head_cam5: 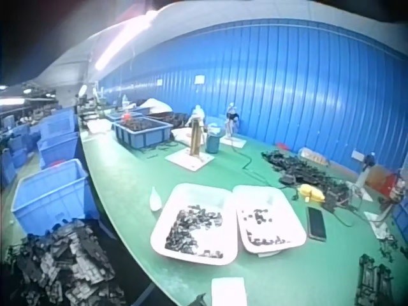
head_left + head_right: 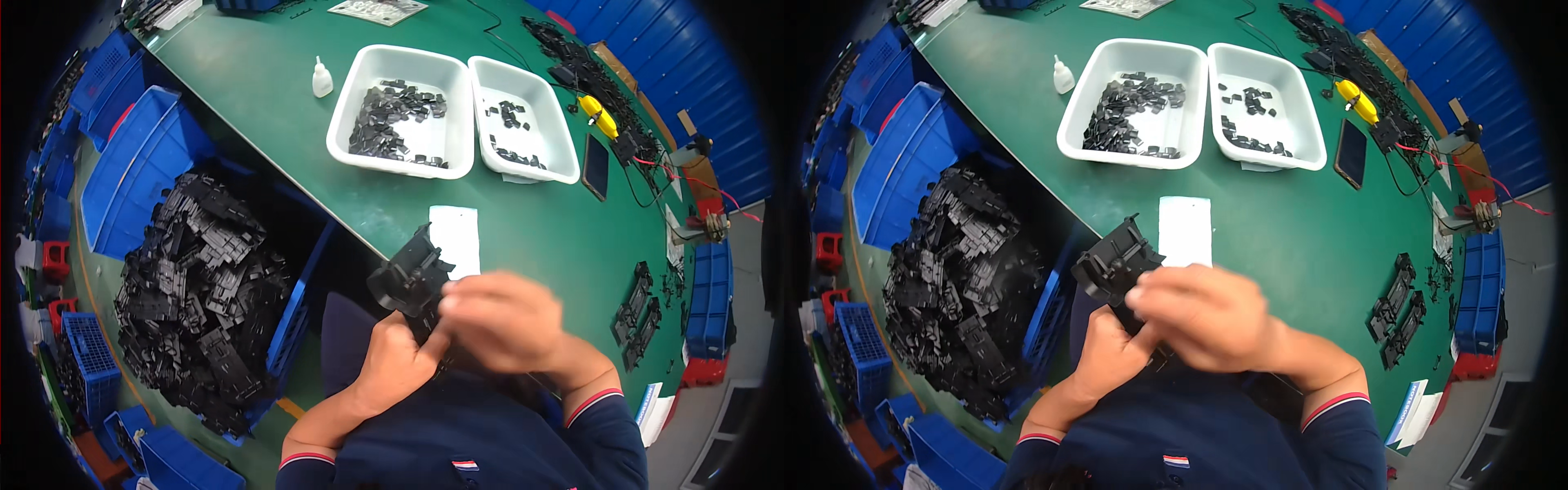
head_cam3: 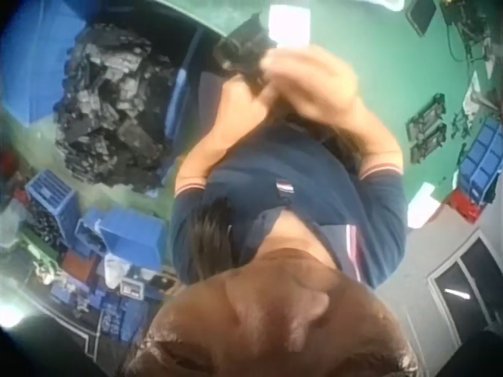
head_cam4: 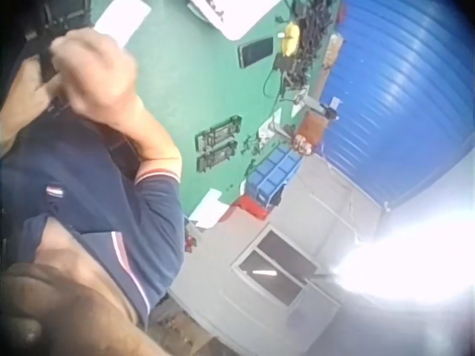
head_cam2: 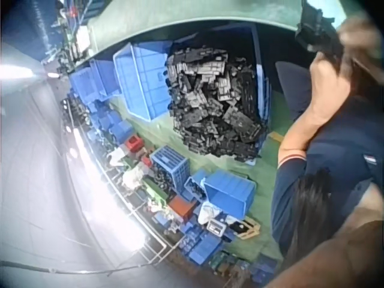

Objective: Manually assembling small black plastic components by inserting studs into housings at a factory workbench.

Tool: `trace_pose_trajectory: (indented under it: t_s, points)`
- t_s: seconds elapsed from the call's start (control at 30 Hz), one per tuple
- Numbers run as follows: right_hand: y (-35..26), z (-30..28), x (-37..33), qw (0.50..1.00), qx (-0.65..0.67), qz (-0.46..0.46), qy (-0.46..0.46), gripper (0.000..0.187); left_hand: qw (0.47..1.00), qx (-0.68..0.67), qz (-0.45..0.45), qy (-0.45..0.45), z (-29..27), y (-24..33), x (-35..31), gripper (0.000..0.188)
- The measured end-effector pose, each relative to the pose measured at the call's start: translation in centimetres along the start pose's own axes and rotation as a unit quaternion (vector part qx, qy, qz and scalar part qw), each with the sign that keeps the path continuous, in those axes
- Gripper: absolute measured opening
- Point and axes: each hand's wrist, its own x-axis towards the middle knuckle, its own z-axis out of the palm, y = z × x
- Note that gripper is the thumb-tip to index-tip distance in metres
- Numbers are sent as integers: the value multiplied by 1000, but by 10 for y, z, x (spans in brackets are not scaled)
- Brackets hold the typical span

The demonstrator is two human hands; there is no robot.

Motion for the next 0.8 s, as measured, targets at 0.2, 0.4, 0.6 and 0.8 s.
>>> trace_pose_trajectory:
  t_s: [0.2,0.4,0.6,0.8]
  points:
    - [108,-62,43,946,-139,284,64,22,970,-200,-123,-67,-8,-5,11,17]
    - [224,-57,50,849,-199,462,-163,33,959,-250,-106,-84,-11,-17,16,16]
    - [232,-45,53,841,-245,433,-214,14,974,-198,-89,-69,-17,-19,12,14]
    - [229,-55,55,826,-234,439,-264,26,985,-154,-60,-49,-11,-14,8,15]
